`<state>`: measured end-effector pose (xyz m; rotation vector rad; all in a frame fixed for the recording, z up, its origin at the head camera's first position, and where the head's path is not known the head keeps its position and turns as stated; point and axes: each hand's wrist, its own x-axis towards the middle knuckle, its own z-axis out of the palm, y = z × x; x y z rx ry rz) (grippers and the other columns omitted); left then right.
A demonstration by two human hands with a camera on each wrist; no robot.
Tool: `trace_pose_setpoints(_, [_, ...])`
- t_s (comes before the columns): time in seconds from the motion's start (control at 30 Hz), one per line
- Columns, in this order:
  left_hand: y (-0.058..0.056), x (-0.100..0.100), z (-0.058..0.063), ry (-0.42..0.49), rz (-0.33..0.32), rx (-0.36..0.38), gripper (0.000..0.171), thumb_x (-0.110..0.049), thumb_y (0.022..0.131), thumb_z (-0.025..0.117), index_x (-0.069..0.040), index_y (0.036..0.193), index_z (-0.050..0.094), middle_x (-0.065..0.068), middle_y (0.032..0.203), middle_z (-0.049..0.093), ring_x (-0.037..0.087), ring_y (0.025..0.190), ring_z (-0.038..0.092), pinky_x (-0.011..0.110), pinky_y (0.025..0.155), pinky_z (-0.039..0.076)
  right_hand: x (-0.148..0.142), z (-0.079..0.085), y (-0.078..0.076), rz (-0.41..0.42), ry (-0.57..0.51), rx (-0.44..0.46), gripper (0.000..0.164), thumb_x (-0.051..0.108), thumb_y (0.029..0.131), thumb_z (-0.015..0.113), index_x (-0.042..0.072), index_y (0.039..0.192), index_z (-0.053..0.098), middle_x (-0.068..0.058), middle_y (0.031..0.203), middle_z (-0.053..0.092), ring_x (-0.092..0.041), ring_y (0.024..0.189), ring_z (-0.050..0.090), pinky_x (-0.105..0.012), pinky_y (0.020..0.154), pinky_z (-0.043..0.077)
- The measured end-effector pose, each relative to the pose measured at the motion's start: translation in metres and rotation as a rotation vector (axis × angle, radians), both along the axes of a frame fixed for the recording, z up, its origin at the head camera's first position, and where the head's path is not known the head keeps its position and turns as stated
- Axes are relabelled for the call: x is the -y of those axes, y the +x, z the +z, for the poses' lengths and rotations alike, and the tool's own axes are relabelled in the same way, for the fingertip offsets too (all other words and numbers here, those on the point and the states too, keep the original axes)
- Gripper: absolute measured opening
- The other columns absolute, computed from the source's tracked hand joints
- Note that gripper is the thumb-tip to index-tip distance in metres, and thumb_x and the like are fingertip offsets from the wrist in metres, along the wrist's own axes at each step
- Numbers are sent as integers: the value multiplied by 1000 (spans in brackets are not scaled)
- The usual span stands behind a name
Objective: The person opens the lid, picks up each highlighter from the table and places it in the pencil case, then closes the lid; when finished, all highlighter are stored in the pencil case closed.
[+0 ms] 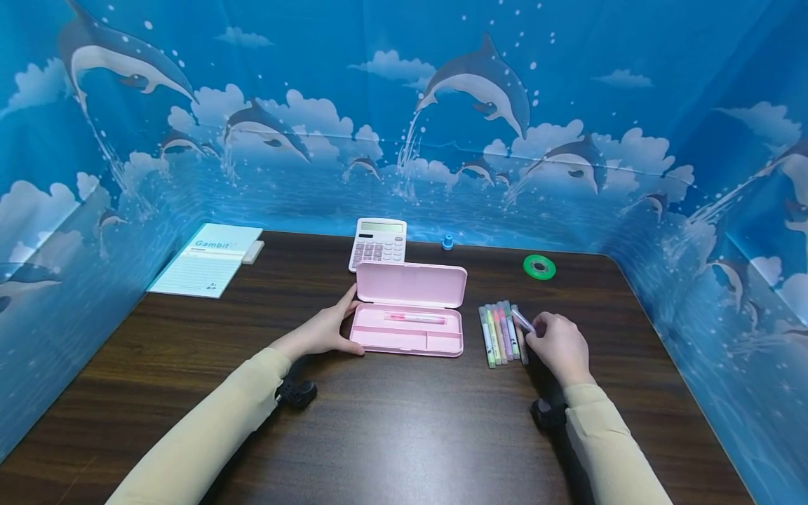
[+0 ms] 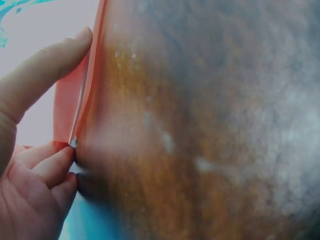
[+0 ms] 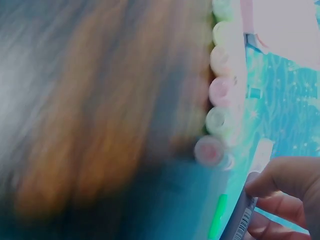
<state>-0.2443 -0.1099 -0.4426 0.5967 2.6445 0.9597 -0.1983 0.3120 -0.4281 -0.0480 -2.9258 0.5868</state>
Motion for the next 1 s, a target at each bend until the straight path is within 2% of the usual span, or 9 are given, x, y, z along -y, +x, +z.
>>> trace_pose_setpoints(0.3, [0, 0, -1, -8, 4, -2, 132, -39, 66, 86, -7, 152, -8, 11, 152, 34, 24, 138, 33, 42, 112, 27, 21, 7, -5, 56, 15, -13, 24, 15, 79, 72, 0, 96, 67, -17, 89, 63, -26, 72, 52, -43, 64, 50])
trace_pose_setpoints(0.57, [1, 0, 0, -4, 1, 1, 131, -39, 67, 86, -7, 152, -8, 11, 152, 34, 23, 138, 32, 42, 113, 25, 44, 13, -11, 107, 24, -40, 21, 17, 78, 74, 4, 94, 67, -12, 82, 61, -23, 70, 52, -35, 56, 46])
trace_pose_setpoints(0.8, [1, 0, 0, 0, 7, 1, 130, -38, 67, 86, -6, 152, -7, 12, 151, 34, 24, 138, 34, 42, 112, 27, 68, 12, -17, 135, 1, -36, 19, 13, 77, 75, 5, 93, 69, -10, 82, 60, -24, 72, 52, -35, 57, 47])
trace_pose_setpoints(1.0, [1, -1, 1, -9, 14, 4, 130, -38, 67, 86, -7, 152, -7, 11, 152, 34, 24, 138, 33, 42, 112, 26, 90, 8, -20, 186, 17, -46, 17, 16, 78, 75, 8, 92, 70, -8, 83, 61, -24, 74, 52, -38, 62, 49])
